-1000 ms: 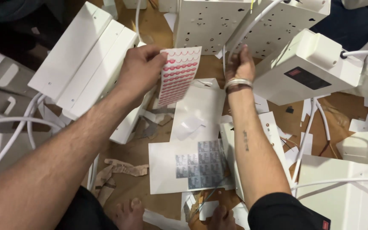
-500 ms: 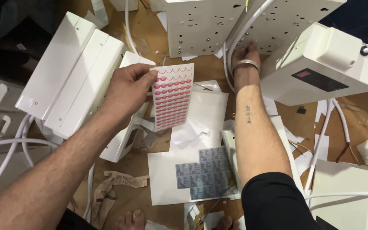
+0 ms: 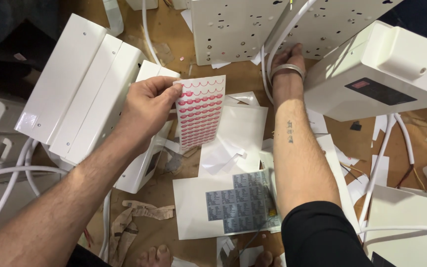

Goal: The person applies circular and rectangular labels to white electronic power distribution boxes on a production floor.

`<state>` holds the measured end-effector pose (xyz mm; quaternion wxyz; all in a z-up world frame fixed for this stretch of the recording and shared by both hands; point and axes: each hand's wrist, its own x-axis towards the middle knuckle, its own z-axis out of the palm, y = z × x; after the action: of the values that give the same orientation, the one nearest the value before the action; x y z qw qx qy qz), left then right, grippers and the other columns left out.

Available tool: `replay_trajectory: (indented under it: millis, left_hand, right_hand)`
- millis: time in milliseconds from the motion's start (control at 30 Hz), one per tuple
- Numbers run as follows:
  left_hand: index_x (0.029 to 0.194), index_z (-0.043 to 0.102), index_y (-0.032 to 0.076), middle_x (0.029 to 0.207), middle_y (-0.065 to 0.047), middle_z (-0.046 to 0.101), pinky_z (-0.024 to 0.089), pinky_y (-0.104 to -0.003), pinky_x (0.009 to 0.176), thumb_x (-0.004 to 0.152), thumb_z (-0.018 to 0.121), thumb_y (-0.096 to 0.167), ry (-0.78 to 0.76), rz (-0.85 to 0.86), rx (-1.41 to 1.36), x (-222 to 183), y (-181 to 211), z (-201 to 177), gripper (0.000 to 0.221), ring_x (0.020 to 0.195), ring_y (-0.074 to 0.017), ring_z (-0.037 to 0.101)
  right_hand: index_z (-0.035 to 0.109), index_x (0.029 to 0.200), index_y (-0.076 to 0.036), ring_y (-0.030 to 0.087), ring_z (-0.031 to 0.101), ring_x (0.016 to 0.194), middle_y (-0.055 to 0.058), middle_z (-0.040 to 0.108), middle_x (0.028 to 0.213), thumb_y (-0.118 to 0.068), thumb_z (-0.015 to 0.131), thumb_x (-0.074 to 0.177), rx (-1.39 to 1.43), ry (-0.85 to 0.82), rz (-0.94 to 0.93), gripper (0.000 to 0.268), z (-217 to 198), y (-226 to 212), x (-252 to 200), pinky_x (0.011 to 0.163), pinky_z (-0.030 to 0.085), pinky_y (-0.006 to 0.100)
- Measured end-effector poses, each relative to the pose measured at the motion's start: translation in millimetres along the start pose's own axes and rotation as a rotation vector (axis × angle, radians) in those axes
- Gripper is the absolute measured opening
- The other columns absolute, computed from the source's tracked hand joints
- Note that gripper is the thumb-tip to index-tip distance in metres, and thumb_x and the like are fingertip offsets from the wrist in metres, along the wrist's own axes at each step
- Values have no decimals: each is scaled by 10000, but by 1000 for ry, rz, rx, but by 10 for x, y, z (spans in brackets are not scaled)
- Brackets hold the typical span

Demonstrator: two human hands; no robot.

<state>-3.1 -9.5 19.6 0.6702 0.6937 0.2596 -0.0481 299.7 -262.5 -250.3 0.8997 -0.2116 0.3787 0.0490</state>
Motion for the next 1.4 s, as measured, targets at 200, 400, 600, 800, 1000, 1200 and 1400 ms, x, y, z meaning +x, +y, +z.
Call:
replay_trajectory:
  millis: [200,400,600,800,1000,1200,1400]
  left_hand:
    - [1151,698,-18,1019,-100,769,668,-331,821,1001,582,185,3,7,7,-6,-10,-8,277,923,-147,752]
    - [1163,689,-15,1040,-106,767,685,-341,847,999,582,183,7,13,63,-41,11,-23,279,942,-154,764]
    - [1148,708,-8,1045,-92,767,672,-331,825,1003,596,197,12,23,31,-102,28,-9,274,931,-148,751]
    - [1143,718,8,1001,-81,784,653,-306,773,997,608,215,35,34,148,-158,132,1,277,880,-133,756]
    - [1145,764,54,878,-127,790,589,-341,744,930,662,143,-46,190,618,-269,114,40,254,767,-180,752]
    - [1121,725,14,926,-98,778,600,-318,745,951,654,118,-2,431,373,-39,171,-72,212,803,-165,744]
    - [1150,647,-18,976,-108,760,670,-278,719,955,580,88,73,432,6,-270,600,-166,232,864,-162,779]
  right_hand:
    - [650,930,-59,126,597,616,33,644,793,-300,768,951,16,67,13,269,60,50,-144,538,550,207]
    - [675,942,-103,112,612,653,-15,644,775,-401,750,922,1,-59,38,307,-103,97,180,582,584,211]
    - [710,963,-74,159,692,714,26,727,843,-365,639,975,-97,-131,95,300,-78,241,-50,652,580,292]
    - [636,930,-65,168,620,684,19,652,783,-392,639,1025,-51,-270,8,341,-147,185,-7,718,634,352]
    - [714,944,-33,90,627,696,6,718,804,-378,686,1012,-824,-185,-964,353,35,188,-1304,628,541,272]
    - [677,1036,-25,92,613,704,-3,673,831,-428,640,1040,-949,-494,-1015,404,415,122,-2903,616,522,285]
    - [659,1223,-10,122,727,985,53,760,1103,-179,775,982,-1230,-1230,-215,316,668,-91,-3520,901,630,305]
